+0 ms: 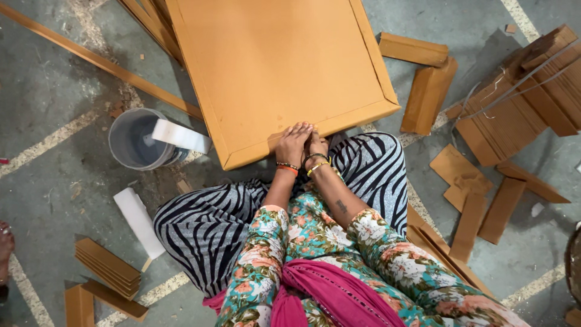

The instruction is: The person sits on the floor and applies a white adhesive from a roll onto wooden strips. They then press the strips onto the edges of a large flat wooden board to assemble the frame. The person handles the adhesive roll and wooden pieces one by one.

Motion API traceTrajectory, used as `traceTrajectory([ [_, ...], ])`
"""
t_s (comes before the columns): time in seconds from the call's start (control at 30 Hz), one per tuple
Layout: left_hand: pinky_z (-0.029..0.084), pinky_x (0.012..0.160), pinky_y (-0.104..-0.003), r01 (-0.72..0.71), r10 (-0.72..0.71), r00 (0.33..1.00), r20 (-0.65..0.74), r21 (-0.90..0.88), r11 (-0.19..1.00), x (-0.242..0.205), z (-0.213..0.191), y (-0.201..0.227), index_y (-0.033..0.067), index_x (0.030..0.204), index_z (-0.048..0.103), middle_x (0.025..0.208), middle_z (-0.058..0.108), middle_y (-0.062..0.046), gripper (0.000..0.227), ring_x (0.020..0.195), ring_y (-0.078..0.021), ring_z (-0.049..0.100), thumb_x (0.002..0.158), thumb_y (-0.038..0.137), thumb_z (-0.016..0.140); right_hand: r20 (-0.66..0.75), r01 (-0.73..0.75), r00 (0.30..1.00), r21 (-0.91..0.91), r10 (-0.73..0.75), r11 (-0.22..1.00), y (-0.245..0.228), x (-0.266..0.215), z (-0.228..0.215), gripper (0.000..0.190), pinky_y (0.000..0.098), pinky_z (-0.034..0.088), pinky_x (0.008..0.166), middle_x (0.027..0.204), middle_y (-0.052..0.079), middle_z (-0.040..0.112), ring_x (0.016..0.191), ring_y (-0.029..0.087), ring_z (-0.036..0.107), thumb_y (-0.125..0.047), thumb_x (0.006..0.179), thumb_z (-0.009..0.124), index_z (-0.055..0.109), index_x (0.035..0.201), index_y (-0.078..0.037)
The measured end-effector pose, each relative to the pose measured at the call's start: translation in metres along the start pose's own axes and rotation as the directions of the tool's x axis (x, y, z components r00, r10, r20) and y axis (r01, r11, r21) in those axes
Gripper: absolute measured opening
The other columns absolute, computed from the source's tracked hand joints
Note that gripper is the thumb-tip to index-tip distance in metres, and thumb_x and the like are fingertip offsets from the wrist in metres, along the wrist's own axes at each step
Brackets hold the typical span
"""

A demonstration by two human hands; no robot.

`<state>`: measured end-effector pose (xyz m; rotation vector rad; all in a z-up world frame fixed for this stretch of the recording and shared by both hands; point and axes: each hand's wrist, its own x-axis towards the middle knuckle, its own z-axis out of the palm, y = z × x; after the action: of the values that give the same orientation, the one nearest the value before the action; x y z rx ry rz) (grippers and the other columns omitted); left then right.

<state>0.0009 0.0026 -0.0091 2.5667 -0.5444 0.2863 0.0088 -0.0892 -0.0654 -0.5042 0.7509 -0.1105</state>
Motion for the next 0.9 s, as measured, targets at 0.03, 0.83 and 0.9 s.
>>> traceTrajectory([
  [0.03, 0.044, 0.114, -0.037, -0.003, 0.003, 1.0, -0.002, 0.001, 1.0, 0.0, 0.001, 0.0, 0.0165, 0.133, 0.069, 0.14, 0.066, -0.002, 0.038, 0.134, -0.0192, 0.059, 0.099, 0.016, 0.05, 0.007, -0.01, 1.0, 0.024, 0.009, 1.0, -0.001, 0.0, 0.001, 0.029, 0.0353, 0.065, 0.08, 0.106, 0.013, 0.075, 0.092, 0.022, 0.075, -0.023, 0.099, 0.064, 0.068, 0.103, 0.006],
  [0.83, 0.045, 0.113, -0.037, -0.002, 0.001, 0.999, -0.041, -0.03, 1.0, 0.001, -0.006, 0.003, 0.0167, 0.129, 0.07, 0.137, 0.068, -0.002, 0.037, 0.131, -0.019, 0.061, 0.096, 0.015, 0.055, -0.032, 0.04, 0.999, -0.044, -0.042, 0.998, -0.003, -0.001, 0.008, 0.031, 0.0388, 0.065, 0.077, 0.102, 0.015, 0.074, 0.088, 0.025, 0.074, -0.026, 0.098, 0.067, 0.061, 0.099, 0.004],
  [0.9, 0.046, 0.113, -0.037, 0.001, -0.003, 0.999, -0.047, -0.039, 0.999, 0.001, -0.007, 0.003, 0.017, 0.129, 0.071, 0.136, 0.068, -0.002, 0.037, 0.13, -0.0189, 0.062, 0.096, 0.015, 0.055, -0.087, 0.054, 0.995, -0.044, -0.058, 0.998, -0.003, -0.001, 0.01, 0.028, 0.0395, 0.065, 0.078, 0.102, 0.015, 0.073, 0.089, 0.025, 0.074, -0.025, 0.099, 0.068, 0.055, 0.096, 0.0],
])
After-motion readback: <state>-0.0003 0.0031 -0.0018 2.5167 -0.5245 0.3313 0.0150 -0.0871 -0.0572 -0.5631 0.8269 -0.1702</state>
